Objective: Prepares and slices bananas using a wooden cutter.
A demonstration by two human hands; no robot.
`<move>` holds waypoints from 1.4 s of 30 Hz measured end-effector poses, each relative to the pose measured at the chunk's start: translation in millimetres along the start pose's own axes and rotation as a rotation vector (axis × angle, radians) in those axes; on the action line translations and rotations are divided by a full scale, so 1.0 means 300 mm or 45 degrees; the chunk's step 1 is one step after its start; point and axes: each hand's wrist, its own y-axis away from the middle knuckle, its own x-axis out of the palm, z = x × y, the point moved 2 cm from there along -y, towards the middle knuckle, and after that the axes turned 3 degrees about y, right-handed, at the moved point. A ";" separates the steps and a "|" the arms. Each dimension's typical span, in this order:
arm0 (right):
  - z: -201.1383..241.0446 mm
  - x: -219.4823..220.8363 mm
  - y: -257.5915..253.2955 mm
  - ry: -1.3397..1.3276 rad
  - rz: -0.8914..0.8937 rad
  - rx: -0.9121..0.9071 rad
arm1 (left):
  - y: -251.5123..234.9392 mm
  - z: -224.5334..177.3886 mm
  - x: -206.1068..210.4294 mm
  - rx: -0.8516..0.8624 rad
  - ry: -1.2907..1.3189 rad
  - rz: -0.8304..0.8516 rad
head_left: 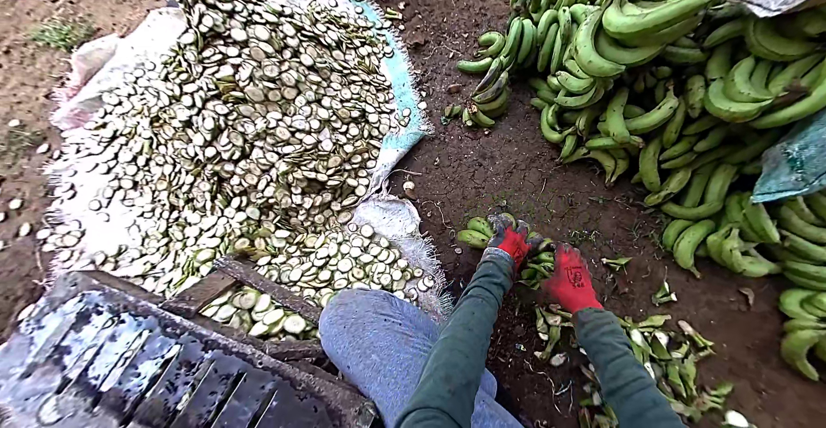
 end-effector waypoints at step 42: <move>0.201 0.110 0.305 -0.186 0.145 -0.272 | 0.129 0.575 0.176 -1.030 1.070 -0.862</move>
